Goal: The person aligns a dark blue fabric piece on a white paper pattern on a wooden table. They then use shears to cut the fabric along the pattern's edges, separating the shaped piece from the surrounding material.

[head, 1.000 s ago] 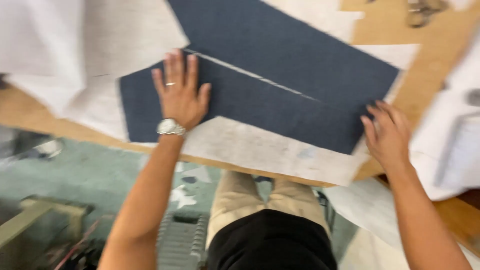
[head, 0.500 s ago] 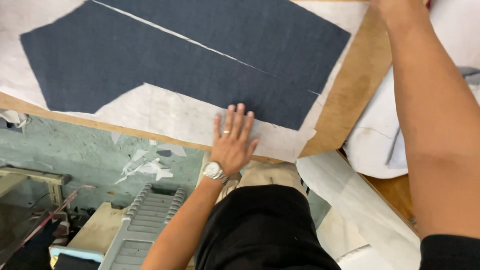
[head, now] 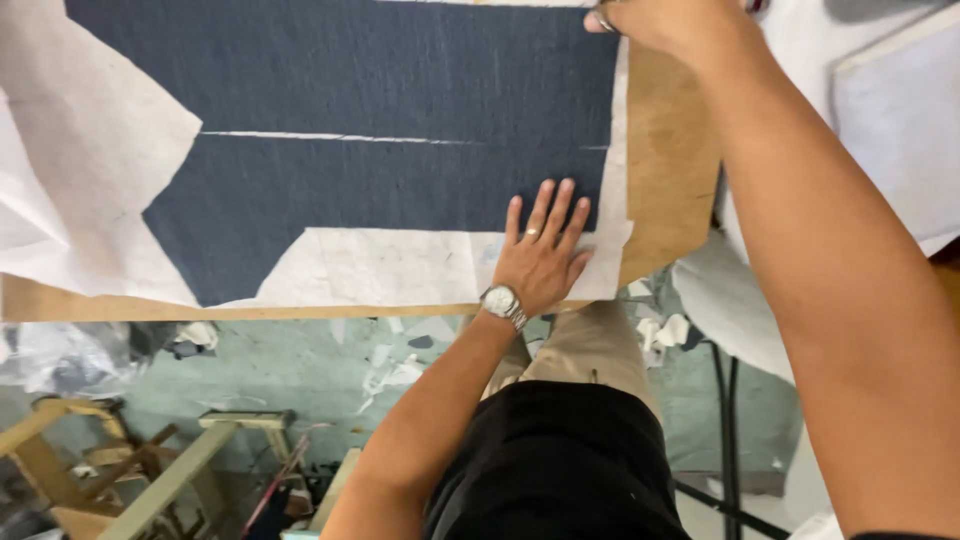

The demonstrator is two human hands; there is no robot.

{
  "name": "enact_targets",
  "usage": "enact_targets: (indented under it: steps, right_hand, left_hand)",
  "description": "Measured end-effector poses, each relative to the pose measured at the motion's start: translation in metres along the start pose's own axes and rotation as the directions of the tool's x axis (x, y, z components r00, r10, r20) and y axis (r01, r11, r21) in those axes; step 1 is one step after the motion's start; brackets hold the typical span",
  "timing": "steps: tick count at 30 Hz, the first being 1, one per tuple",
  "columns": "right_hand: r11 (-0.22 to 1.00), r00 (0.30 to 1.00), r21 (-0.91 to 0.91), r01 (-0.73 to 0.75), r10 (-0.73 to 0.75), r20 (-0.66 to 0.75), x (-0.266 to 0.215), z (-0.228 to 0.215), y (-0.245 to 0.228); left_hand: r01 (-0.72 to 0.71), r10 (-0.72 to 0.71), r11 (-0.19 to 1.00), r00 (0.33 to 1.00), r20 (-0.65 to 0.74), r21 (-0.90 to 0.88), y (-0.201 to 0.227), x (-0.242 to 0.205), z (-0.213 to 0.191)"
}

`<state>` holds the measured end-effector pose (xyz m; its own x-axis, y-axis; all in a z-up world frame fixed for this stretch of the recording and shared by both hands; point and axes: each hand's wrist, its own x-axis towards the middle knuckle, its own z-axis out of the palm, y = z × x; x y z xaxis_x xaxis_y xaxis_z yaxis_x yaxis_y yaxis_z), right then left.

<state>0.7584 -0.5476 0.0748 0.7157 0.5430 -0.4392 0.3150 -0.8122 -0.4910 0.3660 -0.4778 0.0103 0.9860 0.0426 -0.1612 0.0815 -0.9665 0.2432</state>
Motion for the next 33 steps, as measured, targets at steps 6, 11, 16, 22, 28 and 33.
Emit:
enact_targets:
  steps: [6,11,16,22,28,33]
  right_hand:
    - [0.802,0.969,0.545,-0.246,0.217,0.118,-0.222,0.072,-0.001]
    - [0.418,0.866,0.787,-0.454,0.417,0.277,-0.46,0.221,0.086]
    - [0.325,0.831,0.767,-0.554,0.275,0.484,-0.526,0.282,0.085]
    - [0.358,0.809,0.727,-0.586,0.208,0.55,-0.505,0.304,0.035]
    - [0.4,0.705,0.585,-0.705,0.483,0.52,-0.461,0.286,-0.02]
    - [0.399,0.672,0.547,-0.736,0.525,0.522,-0.441,0.255,-0.026]
  left_hand:
    - [-0.02,0.027,0.995,0.997,-0.067,0.102,-0.07,0.021,-0.015]
    - [-0.198,0.193,0.97,0.98,0.048,0.142,-0.084,0.038,-0.023]
    - [-0.411,0.409,0.905,0.912,0.034,0.114,-0.065,-0.01,-0.028]
    - [-0.414,0.411,0.905,0.91,0.048,0.101,-0.06,-0.022,-0.007]
    - [-0.415,0.406,0.9,0.91,0.088,0.132,-0.063,-0.018,-0.004]
    - [-0.414,0.406,0.904,0.909,0.092,0.105,-0.067,-0.016,-0.005]
